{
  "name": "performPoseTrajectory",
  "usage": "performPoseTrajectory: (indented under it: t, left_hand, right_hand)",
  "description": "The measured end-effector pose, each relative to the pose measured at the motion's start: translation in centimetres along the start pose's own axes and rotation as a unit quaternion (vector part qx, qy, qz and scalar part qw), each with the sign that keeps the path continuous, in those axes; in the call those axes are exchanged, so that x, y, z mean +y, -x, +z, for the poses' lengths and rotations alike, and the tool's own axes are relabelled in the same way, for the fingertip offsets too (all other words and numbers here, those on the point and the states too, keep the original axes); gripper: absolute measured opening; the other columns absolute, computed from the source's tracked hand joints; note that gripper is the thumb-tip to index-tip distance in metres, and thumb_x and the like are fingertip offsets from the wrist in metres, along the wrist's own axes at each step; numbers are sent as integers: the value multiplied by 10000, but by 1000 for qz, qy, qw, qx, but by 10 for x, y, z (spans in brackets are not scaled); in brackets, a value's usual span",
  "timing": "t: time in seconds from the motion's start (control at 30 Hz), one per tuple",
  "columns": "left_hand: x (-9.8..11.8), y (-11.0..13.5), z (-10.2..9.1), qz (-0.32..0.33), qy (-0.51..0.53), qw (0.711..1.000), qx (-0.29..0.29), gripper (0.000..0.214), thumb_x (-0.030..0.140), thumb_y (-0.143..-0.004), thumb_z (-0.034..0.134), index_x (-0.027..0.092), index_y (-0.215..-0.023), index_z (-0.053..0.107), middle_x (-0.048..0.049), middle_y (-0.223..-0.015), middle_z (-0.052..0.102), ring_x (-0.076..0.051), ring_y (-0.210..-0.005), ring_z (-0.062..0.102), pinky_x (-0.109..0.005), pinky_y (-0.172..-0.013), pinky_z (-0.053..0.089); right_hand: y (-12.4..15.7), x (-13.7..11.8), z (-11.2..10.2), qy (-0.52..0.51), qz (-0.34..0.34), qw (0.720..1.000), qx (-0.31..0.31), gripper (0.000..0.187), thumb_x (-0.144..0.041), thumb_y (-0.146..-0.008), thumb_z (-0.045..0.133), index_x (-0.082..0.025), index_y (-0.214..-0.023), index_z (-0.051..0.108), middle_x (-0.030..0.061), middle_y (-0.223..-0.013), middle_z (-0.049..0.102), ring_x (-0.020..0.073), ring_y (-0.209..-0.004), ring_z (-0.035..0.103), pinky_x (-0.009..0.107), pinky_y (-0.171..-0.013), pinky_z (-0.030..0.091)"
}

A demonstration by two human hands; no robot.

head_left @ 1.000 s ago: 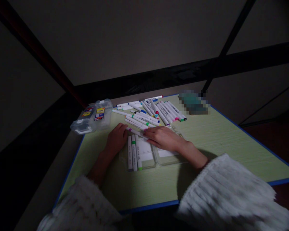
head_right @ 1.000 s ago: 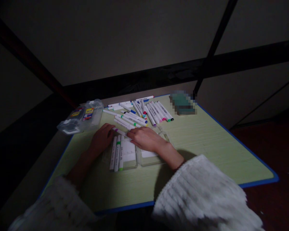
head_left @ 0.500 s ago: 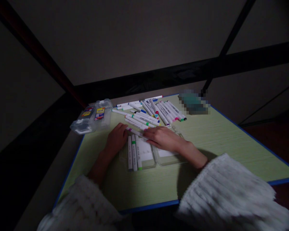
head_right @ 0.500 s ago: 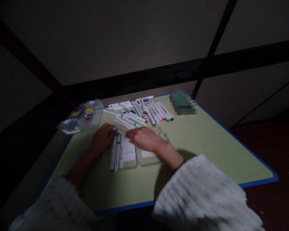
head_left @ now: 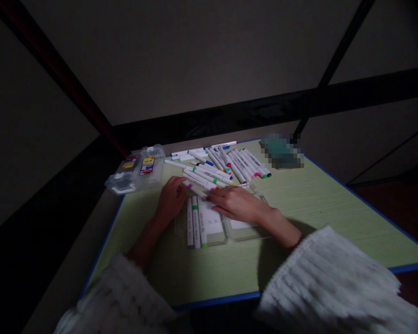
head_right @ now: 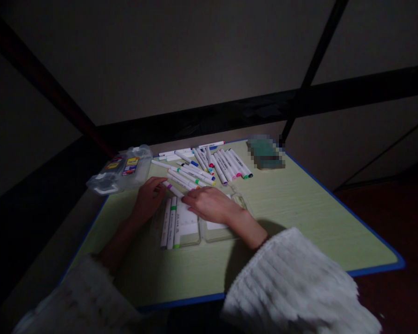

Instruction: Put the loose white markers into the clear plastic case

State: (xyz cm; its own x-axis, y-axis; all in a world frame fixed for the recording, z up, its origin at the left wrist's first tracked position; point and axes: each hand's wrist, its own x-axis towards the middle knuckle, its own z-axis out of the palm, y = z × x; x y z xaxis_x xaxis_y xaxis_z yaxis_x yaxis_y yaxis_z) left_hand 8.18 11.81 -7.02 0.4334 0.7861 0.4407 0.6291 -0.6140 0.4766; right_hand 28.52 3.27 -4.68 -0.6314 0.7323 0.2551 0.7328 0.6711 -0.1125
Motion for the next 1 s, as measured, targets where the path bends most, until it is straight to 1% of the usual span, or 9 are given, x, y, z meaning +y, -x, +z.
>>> performPoseTrajectory:
  t: [0.2, 0.33, 0.5, 0.7, 0.9, 1.0]
  left_hand:
    - [10, 1, -3, 2, 47, 999, 15, 297, 127, -770, 400, 125, -1024, 553, -76, -1031, 551, -116, -752, 550, -243, -674, 502]
    - [16, 3, -3, 2, 55, 998, 19, 278, 133, -782, 398, 143, -1012, 555, -73, -1041, 550, -121, -782, 549, -241, -676, 498]
    - [20, 6, 2, 18, 85, 996, -5, 299, 104, -764, 403, 151, -1024, 543, -68, -1056, 546, -110, -771, 544, -237, -698, 493]
    - [24, 8, 4, 48, 89, 994, -27, 277, 144, -800, 389, 145, -1033, 539, -83, -1078, 552, -143, -904, 544, -261, -763, 479]
    - [23, 9, 7, 41, 106, 992, -48, 292, 127, -778, 403, 149, -1040, 528, -80, -1067, 556, -126, -804, 559, -263, -745, 485]
    - [22, 10, 9, 45, 114, 991, -55, 297, 120, -768, 403, 139, -1035, 532, -82, -1056, 558, -126, -797, 560, -262, -746, 484]
  right_hand:
    - [-1, -6, 1, 21, -40, 999, 19, 274, -272, -902, 376, -137, -1020, 583, 91, -893, 623, 180, -870, 570, 308, -770, 406]
    - [-3, -12, 3, 29, -69, 997, 36, 277, -289, -901, 377, -133, -973, 594, 75, -801, 619, 165, -765, 568, 295, -725, 391]
    - [-3, -19, 6, 40, -105, 992, 53, 260, -308, -896, 393, -141, -911, 592, 61, -751, 610, 158, -707, 549, 282, -661, 354]
    - [-3, -25, 5, 58, -125, 989, 54, 296, -361, -897, 382, -155, -853, 590, 39, -718, 601, 150, -664, 531, 282, -609, 320]
    - [-4, -28, 3, 56, -135, 988, 52, 317, -374, -895, 380, -158, -782, 582, 24, -701, 593, 144, -644, 520, 282, -608, 319]
    - [-4, -29, 2, 50, -140, 988, 51, 317, -369, -897, 380, -161, -768, 580, 20, -698, 590, 139, -639, 517, 281, -609, 318]
